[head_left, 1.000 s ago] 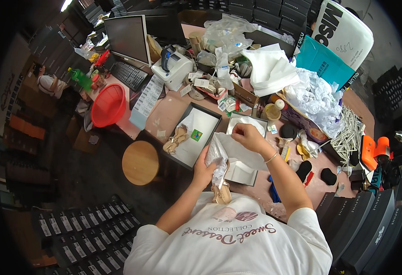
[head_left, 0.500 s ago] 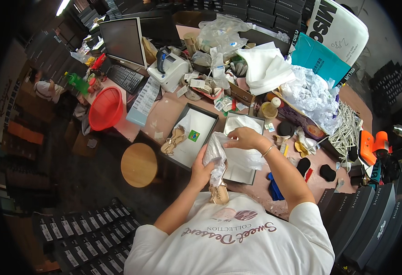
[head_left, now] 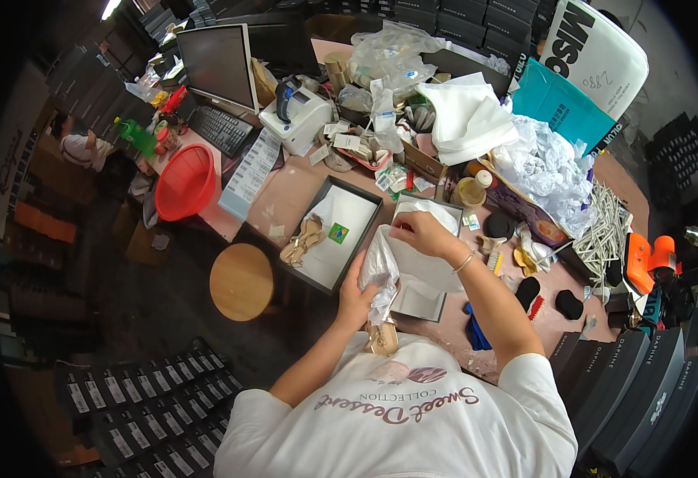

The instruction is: Packing high-heeled shoes into a shoebox with protective paper.

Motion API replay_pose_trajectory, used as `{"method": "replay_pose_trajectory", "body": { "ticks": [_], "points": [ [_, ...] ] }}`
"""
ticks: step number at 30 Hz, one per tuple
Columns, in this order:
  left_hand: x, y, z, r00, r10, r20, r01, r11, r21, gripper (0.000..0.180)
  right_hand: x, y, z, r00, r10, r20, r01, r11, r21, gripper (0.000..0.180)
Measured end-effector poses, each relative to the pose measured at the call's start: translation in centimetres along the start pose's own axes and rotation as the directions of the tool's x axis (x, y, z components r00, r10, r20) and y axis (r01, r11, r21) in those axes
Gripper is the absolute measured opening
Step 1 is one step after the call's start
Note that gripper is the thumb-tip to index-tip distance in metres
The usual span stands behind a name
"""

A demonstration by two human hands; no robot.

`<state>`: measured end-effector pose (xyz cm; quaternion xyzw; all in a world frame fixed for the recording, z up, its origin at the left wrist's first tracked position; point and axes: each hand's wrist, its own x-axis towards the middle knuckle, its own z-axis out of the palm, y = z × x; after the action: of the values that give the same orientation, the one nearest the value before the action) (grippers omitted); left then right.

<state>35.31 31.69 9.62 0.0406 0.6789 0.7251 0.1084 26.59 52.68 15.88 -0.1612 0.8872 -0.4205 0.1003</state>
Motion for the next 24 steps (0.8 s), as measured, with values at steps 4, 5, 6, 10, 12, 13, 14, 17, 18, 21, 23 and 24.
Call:
{"method": "replay_pose_trajectory", "body": {
  "ticks": [4,5,6,10,12,13,14,17,18,21,23,24],
  "points": [
    [-0.5,-0.3,-0.7,0.996,-0.032,-0.088,0.04,0.995,0.095,0.068,-1.6,1.0,-0.2,0.993,-0.066,0.095,0.075,0.993,-0.095,0.021],
    [-0.5,-0.6,-0.7,0.995,-0.03,-0.094,0.038,0.995,0.092,0.068,-1.7,0.8,-0.1,0.997,-0.014,0.08,0.019,0.998,-0.061,0.022],
    [-0.5,-1.2,-0.8,0.995,-0.027,-0.1,0.036,0.995,0.089,0.067,-1.9,0.4,0.2,0.997,0.039,0.066,-0.037,0.999,-0.026,0.022],
    [-0.5,-1.4,-0.6,0.994,-0.038,-0.103,0.064,0.964,0.259,0.067,-1.5,-2.5,2.6,0.994,0.102,0.029,-0.106,0.983,0.151,0.024],
    [-0.2,-1.2,-0.3,0.996,0.018,-0.085,0.013,0.937,0.35,0.067,-1.0,-2.1,6.3,0.995,-0.037,-0.088,0.041,0.998,0.046,0.021],
    [-0.2,-1.2,-0.4,0.996,0.044,-0.079,-0.009,0.918,0.397,0.068,-0.9,-2.7,7.8,0.995,-0.049,-0.085,0.051,0.999,0.019,0.02],
    [-0.4,-1.2,-0.4,0.996,0.036,-0.081,-0.001,0.919,0.394,0.066,-1.1,-3.6,8.6,0.998,-0.021,-0.056,0.019,0.999,-0.043,0.019],
    [0.0,-0.5,-2.3,0.928,-0.336,0.16,0.363,0.913,-0.188,0.062,-2.7,-5.3,9.7,1.0,0.006,-0.025,-0.01,0.986,-0.165,0.017],
    [0.1,1.2,-3.6,0.85,-0.436,0.296,0.509,0.823,-0.251,0.056,-3.4,-5.2,9.9,0.998,-0.027,-0.051,0.018,0.987,-0.158,0.016],
    [1.0,2.1,-7.3,0.779,-0.332,0.531,0.617,0.555,-0.558,0.053,-5.4,-6.8,10.2,0.99,-0.134,-0.033,0.125,0.973,-0.194,0.017],
    [2.1,3.4,-6.5,0.781,-0.389,0.489,0.595,0.702,-0.392,0.056,-6.4,-8.0,10.5,0.978,-0.183,0.104,0.207,0.924,-0.321,0.021],
    [2.4,3.4,-5.8,0.808,-0.383,0.447,0.512,0.832,-0.212,0.057,-7.1,-7.8,11.3,0.973,-0.197,0.123,0.231,0.88,-0.416,0.03]
  ]
}}
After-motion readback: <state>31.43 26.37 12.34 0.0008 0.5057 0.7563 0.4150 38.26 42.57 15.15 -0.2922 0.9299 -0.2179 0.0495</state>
